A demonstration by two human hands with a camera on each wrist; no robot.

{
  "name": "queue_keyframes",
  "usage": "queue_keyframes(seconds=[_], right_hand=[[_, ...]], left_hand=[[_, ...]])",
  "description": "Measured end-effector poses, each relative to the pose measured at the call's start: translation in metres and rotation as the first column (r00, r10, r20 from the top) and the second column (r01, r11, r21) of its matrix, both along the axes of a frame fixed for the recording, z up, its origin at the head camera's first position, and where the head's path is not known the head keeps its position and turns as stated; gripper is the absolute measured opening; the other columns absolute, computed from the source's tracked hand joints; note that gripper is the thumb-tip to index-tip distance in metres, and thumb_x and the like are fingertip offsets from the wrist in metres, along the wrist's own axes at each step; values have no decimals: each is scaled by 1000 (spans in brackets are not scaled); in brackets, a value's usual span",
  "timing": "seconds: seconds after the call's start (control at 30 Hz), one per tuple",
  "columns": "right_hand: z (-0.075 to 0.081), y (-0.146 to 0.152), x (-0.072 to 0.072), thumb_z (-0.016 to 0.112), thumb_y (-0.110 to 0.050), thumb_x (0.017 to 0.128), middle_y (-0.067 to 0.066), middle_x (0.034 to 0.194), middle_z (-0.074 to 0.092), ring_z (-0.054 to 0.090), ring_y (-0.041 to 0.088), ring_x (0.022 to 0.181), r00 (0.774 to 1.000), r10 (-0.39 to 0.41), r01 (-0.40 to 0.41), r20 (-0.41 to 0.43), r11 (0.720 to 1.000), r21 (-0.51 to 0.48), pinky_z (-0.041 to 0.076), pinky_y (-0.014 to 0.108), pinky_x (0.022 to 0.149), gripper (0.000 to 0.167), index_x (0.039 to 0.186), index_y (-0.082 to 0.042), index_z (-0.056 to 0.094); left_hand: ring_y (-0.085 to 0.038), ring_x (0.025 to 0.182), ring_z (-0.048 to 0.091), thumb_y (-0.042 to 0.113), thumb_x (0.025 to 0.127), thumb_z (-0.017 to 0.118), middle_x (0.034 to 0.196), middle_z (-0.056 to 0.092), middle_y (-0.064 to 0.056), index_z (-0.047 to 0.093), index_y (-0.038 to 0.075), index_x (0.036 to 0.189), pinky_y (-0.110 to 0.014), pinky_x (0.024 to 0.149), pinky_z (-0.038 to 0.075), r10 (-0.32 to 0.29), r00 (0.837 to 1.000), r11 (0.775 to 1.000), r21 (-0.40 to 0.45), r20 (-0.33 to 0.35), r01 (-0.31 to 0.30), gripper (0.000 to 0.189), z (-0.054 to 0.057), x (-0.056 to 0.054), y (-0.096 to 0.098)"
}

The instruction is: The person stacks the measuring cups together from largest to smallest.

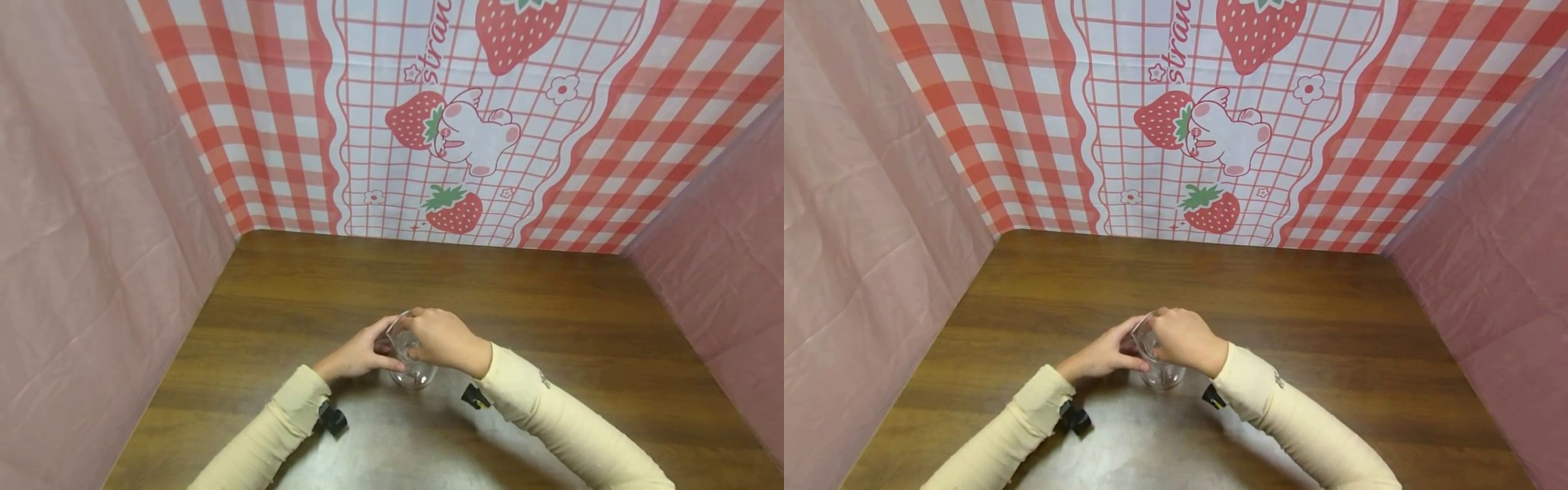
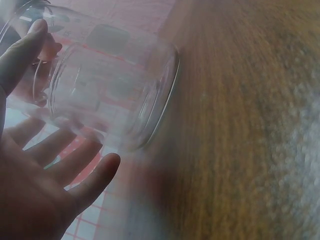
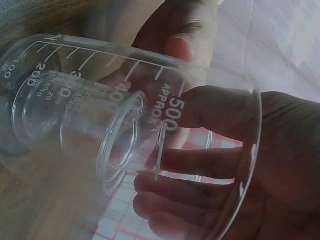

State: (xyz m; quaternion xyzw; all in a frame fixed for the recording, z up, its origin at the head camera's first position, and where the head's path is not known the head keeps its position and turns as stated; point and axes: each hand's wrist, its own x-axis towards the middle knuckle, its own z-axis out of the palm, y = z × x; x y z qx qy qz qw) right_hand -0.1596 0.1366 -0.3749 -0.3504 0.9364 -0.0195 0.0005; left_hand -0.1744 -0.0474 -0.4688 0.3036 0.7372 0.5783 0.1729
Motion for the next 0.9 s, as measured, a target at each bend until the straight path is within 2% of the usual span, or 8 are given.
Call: queue_keyframes(seconds=[0.33,0.63,0.9], right_hand=[[-3,-2,1,83,-30,72,10,105,72,70,27,87,1000,6,-5,-30,1000,29,61,42,74,44,108,-7,71],[-3,-4,1,84,-30,72,10,105,73,70,27,90,999,10,-8,-37,999,49,61,41,77,46,108,-5,71],[-3,-5,1,82,-27,72,8,99,73,70,24,88,999,21,-19,-40,998,63,60,39,76,39,102,-6,72]], left_hand=[[-38,126,53,7,81,78,143,48,-22,35,2,146,-43,103,51,-1,1000,1000,-2,-8,1,78,0,1,0],[-37,125,54,7,81,78,142,49,-22,36,2,146,-42,103,52,-2,1000,1000,5,-16,2,77,-1,0,0],[-37,127,53,8,81,78,144,48,-21,35,3,146,-43,104,51,-8,1000,1000,11,-9,8,78,-2,0,0]])
